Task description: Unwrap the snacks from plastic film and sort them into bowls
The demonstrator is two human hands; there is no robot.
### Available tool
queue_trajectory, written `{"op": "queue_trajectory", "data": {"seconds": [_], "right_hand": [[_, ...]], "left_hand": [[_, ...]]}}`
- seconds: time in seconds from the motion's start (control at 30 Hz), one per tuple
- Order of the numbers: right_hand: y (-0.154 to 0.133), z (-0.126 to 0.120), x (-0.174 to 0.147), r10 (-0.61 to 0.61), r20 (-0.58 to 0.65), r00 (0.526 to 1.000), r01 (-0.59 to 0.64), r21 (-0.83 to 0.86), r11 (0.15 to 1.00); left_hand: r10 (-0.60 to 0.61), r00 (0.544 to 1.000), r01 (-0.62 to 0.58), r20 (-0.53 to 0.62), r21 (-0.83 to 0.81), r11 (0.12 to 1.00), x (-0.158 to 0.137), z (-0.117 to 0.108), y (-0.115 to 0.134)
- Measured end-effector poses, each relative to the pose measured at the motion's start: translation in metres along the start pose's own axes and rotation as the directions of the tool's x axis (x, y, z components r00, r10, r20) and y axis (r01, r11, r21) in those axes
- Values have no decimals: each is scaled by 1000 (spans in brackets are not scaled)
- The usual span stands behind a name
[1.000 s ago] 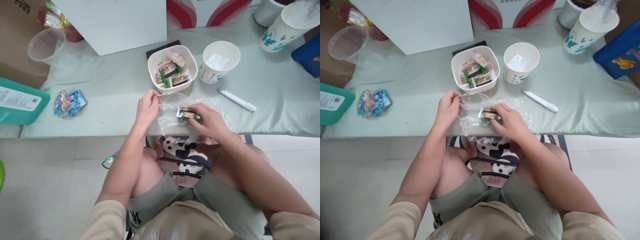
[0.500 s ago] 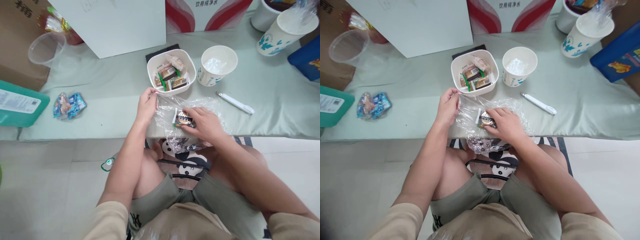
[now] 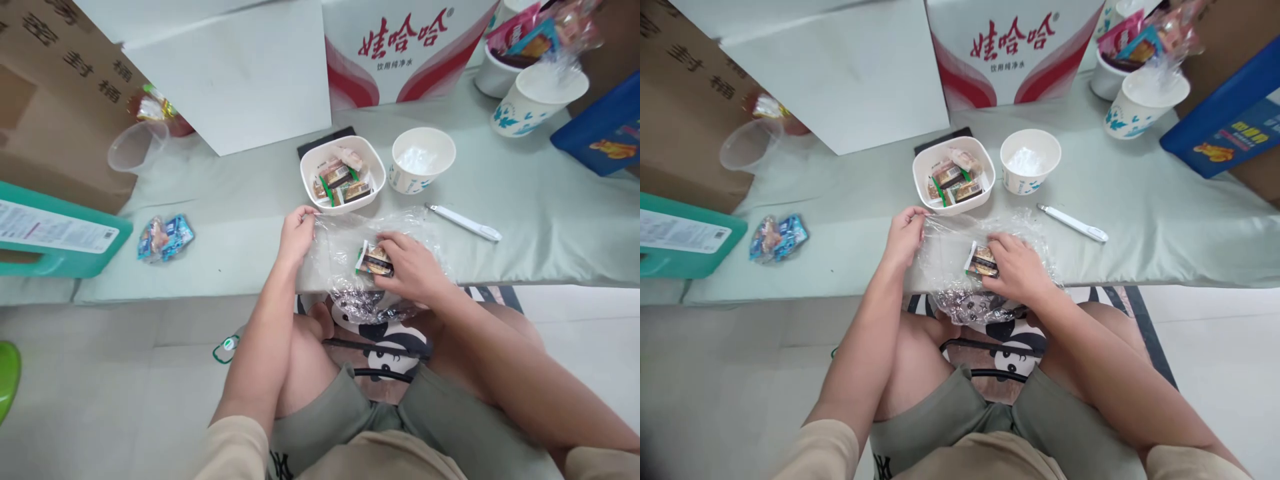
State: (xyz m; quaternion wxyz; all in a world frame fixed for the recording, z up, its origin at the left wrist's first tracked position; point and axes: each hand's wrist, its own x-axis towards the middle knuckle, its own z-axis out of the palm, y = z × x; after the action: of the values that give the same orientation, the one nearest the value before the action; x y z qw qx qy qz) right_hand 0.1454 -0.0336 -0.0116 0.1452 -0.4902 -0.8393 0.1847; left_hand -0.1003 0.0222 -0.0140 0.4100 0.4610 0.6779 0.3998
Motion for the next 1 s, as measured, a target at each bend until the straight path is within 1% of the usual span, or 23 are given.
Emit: {"op": "queue_trajectory", "data": {"seconds": [0.07,0.1,0.2,0.27,0.33,0.4,0.47,0.53,0.63,0.7,0.73,0.77,0.8,0.83,0.93,1.0], "right_hand": [[6,-5,-4,4,-85,996,8,143,990],[9,-9,-7,30,-138,990,0,213,977],[18,-24,-22,194,-263,945,-90,362,928],[19,-36,-27,287,-307,907,-157,386,909],[15,-49,-20,291,-341,894,-175,332,927],[8,-60,0,232,-358,904,-160,220,962],[2,-68,34,147,-360,921,-124,87,989],[-2,-72,75,66,-340,938,-86,-43,995],[-4,-72,130,-16,-248,969,-27,-167,986],[-5,-69,153,-60,-140,988,32,-193,981],[-6,-68,160,-74,-104,992,53,-190,980],[-5,-68,162,-83,-96,992,65,-181,981],[-4,-67,162,-86,-119,989,65,-172,983],[-1,-68,159,-83,-168,982,55,-166,985],[12,-71,145,-68,-329,942,5,-190,982],[20,-75,138,-39,-350,936,-47,-234,971]], "left_hand": [[-12,1000,12,12,-9,1000,0,-1,1],[-18,1000,19,21,-12,1000,-1,-2,2],[-17,997,16,72,10,1000,-3,-5,4],[5,993,-9,121,30,1000,-4,-8,6],[40,985,-46,170,35,998,-5,-9,7],[82,977,-90,199,31,995,-4,-10,8],[119,970,-128,211,32,991,-3,-10,9],[132,968,-143,215,39,989,-2,-9,9],[129,969,-142,212,51,989,1,-10,8],[128,970,-142,205,57,988,1,-11,7],[126,971,-141,203,59,988,2,-11,7],[123,972,-138,202,60,989,1,-12,7],[117,973,-132,201,60,989,1,-13,7],[110,974,-124,200,59,991,1,-14,8],[95,974,-107,205,49,993,-1,-15,10],[89,973,-101,212,44,994,-1,-15,11]]}}
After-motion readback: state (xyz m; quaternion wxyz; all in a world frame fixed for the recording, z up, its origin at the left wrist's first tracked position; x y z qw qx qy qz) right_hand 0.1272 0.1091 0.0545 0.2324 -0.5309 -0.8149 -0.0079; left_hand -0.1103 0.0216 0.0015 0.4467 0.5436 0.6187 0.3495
